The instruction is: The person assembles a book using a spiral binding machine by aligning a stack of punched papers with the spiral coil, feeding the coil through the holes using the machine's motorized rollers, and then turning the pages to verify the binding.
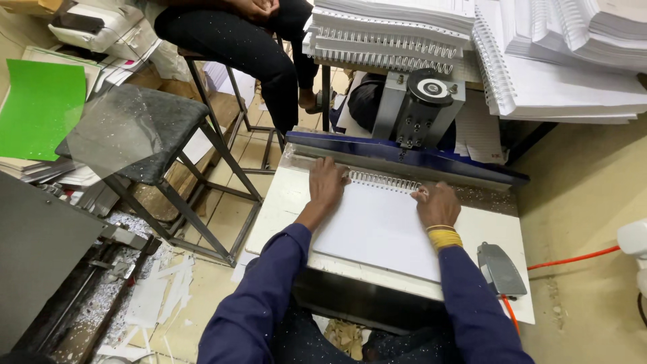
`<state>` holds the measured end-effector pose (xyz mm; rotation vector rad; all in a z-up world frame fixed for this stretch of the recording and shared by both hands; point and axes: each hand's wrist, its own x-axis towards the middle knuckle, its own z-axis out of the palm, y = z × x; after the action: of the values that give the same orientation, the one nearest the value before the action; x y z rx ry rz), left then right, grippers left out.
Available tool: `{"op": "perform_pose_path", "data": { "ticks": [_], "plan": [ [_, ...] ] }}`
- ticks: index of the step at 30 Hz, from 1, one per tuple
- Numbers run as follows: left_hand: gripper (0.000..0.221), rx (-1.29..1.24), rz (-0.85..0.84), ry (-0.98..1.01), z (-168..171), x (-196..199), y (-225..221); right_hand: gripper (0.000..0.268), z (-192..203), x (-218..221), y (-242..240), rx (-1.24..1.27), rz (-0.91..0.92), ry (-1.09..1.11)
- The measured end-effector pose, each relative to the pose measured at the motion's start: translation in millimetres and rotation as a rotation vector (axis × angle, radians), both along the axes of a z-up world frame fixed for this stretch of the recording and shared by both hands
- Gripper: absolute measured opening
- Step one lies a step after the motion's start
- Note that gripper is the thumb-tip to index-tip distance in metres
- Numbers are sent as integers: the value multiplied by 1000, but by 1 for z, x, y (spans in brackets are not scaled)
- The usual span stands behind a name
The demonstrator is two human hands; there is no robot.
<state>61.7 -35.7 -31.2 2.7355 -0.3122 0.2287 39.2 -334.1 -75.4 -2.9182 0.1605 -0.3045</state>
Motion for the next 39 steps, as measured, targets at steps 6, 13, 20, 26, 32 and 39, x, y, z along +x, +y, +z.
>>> {"op": "perform_pose_path", "data": {
  "ticks": [6, 13, 20, 26, 32, 39],
  "plan": [
    [18, -105, 157, 63, 9, 44, -19, 31, 7, 38, 27, 197, -213, 89],
    [17, -114, 249, -146, 0, 21, -32, 20, 1, 20, 39, 230, -176, -148],
    [33, -131, 174, -324, -13, 10, -51, 12, -5, 24, 39, 108, -28, -447],
    [35, -155, 207, -338, -17, 35, -52, 40, -4, 6, 48, 192, 99, -189],
    [39, -145, 201, -362, -23, 38, -51, 45, -1, 9, 53, 119, 83, -108],
    [27, -104, 5, -346, -44, -25, -45, 47, 3, 15, 50, 98, 120, -195]
  ]
}}
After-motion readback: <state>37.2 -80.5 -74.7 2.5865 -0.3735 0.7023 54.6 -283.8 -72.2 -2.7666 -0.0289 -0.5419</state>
